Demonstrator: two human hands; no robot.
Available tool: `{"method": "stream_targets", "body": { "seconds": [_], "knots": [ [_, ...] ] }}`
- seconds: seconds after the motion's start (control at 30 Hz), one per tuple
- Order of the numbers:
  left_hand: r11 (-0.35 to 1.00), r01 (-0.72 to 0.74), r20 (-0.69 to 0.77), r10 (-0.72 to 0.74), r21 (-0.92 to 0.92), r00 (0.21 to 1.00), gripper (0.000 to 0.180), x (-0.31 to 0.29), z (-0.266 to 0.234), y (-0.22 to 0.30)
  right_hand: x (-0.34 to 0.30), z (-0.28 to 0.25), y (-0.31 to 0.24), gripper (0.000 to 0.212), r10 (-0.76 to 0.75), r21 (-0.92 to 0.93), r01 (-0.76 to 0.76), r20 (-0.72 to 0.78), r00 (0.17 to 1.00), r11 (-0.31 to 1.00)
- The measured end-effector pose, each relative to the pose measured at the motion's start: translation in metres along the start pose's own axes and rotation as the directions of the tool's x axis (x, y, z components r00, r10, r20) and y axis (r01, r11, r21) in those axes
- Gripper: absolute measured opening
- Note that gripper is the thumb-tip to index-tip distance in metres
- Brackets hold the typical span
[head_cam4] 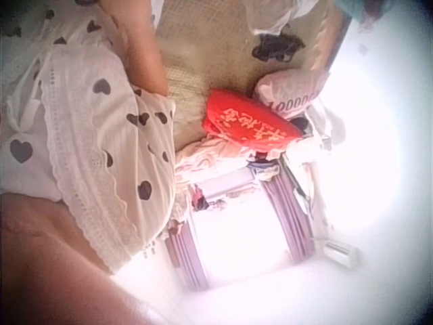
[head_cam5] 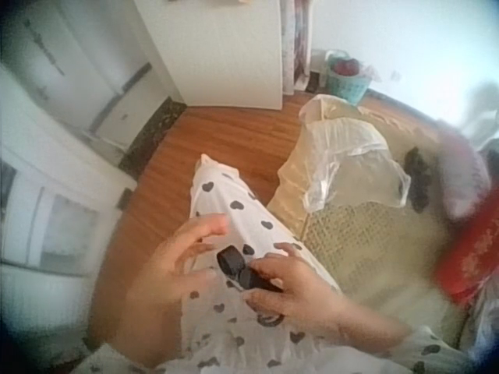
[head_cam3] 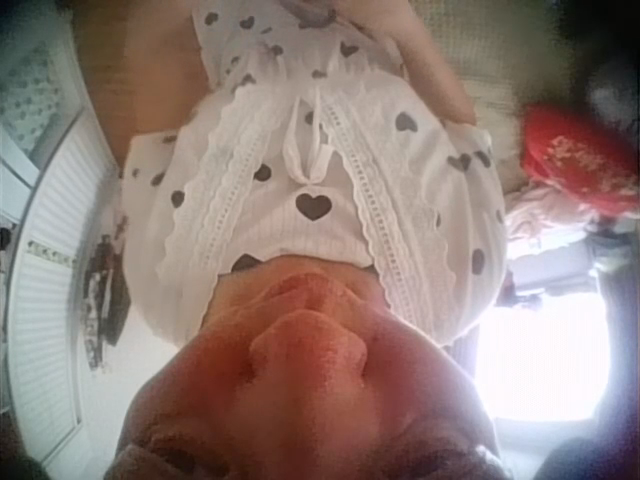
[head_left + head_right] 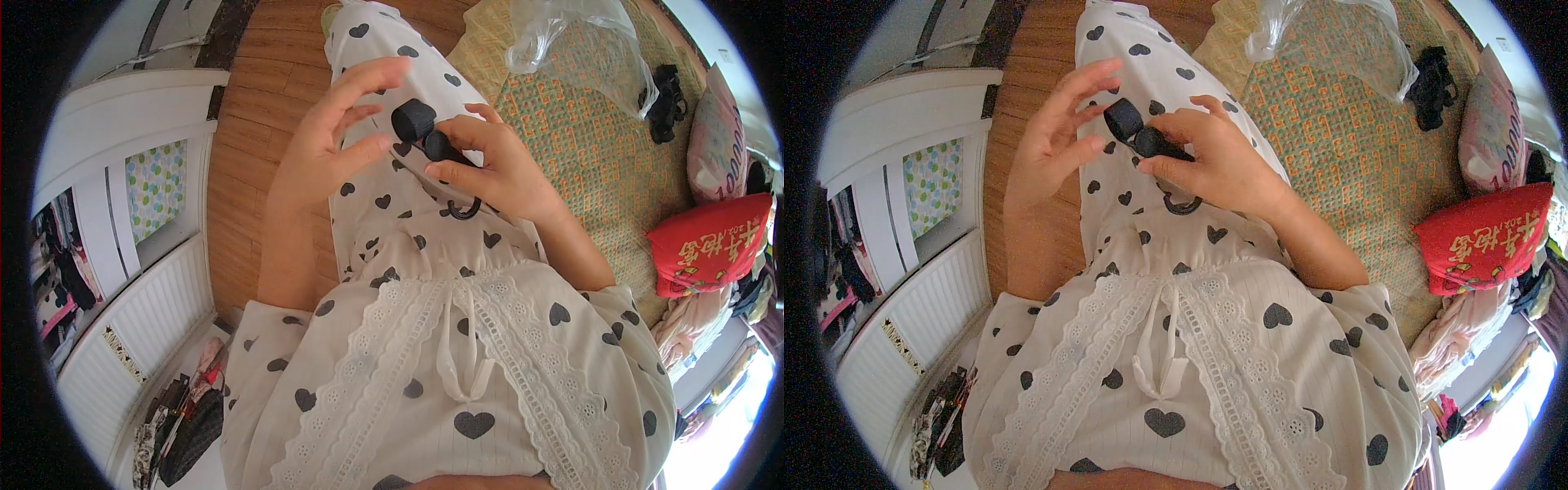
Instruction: The person attaches black elastic straps to black plastic hangers by hand, threading the strap through a slot in the hanger base and securing it.
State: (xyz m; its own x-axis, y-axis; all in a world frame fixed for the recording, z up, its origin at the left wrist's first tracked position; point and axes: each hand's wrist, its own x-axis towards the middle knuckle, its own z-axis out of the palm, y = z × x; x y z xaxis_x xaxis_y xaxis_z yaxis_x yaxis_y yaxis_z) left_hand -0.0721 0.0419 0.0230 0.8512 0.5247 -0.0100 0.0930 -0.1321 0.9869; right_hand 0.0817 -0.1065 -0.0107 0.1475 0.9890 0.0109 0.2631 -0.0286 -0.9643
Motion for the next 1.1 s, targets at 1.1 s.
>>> {"method": "stream_targets", "body": {
  "seconds": [1.1],
  "knots": [
    [0.855, -0.291, -0.085, 0.359, 0.43, 0.93, 0.035, -0.003, 0.023, -0.014, 0.0, 0.013, -0.006, 0.035, 0.166, 0.148, -0.156, -0.062, 0.984, 0.977]
  ]
}}
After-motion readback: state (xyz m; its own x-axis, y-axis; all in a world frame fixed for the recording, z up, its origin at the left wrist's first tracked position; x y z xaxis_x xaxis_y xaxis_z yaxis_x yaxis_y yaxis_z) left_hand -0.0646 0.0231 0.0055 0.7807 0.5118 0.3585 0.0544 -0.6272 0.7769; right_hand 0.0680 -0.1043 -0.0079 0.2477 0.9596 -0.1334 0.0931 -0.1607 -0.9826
